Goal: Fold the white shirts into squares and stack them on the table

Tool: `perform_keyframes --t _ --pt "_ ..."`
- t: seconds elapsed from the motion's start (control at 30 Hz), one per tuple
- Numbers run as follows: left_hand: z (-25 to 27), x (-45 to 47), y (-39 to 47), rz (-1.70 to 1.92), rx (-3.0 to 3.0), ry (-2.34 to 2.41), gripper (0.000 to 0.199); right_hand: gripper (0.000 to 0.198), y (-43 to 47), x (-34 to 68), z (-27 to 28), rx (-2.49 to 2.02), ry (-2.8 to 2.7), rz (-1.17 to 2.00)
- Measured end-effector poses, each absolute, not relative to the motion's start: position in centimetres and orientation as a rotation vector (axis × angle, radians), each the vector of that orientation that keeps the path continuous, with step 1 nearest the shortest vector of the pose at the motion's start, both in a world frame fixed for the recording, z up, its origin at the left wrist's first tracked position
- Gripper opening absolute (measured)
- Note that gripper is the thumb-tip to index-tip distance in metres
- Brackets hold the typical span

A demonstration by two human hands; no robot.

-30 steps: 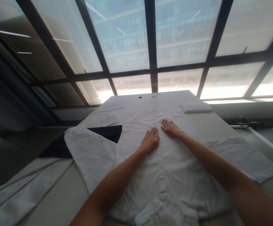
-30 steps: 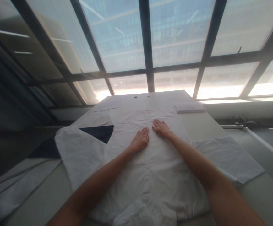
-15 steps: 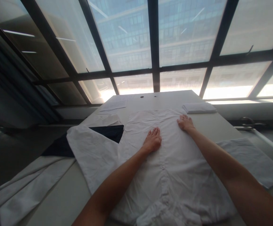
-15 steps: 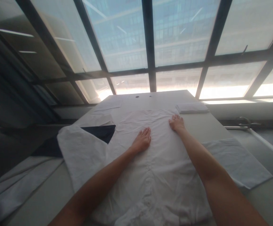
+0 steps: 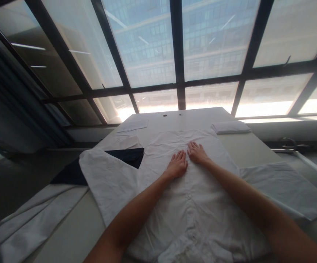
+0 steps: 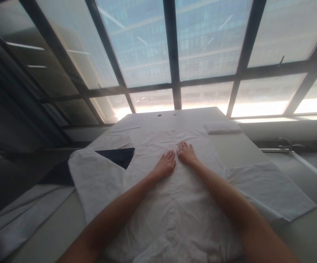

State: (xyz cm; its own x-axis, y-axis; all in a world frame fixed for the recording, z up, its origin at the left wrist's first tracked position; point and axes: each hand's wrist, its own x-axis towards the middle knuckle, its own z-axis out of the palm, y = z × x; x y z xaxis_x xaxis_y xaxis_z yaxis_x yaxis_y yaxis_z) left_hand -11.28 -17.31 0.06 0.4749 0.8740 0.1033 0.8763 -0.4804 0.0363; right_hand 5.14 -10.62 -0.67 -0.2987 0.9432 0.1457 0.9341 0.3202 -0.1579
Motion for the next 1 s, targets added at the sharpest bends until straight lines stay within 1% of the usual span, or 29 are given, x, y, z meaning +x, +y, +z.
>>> perform_keyframes --t 0.13,0.33,0.43,0.6,0.73,0.9,0.97,1.0 --pt "0.4 -11.5 -15.7 -0.089 -2.79 -1.563 0.061 0.06 -10.7 5.3 -0.7 -1.723 -2.378 0.067" --pt "0.3 -13.6 -12.2 -0.117 -2.799 -1.585 0.062 0.06 -10.8 5.4 -0.5 -1.728 -2.366 0.089" --pt "0.3 -16.6 -10.3 -0.089 -2.708 -1.697 0.061 0.061 -10.9 5.4 -0.4 -1.719 -2.358 0.093" --pt "1.1 -22.8 -7.5 0.017 -2.471 -2.022 0.063 0.061 -11.0 5.4 -0.4 -1.723 -2.364 0.115" --pt "1.9 -25.4 -6.2 0.036 -2.355 -2.14 0.064 0.061 -11.0 5.4 -0.3 -1.728 -2.357 0.114" --pt "1.8 -22.6 -6.8 0.001 -2.261 -2.193 0.065 0.06 -11.1 5.3 -0.3 -1.729 -2.347 0.118" --pt "1.2 -19.9 -7.8 -0.033 -2.351 -2.081 0.065 0.06 -11.1 5.3 -0.3 -1.727 -2.344 0.116" --pt "0.8 -18.6 -8.3 -0.073 -2.461 -1.944 0.065 0.06 -11.1 5.3 -0.3 -1.726 -2.342 0.114"
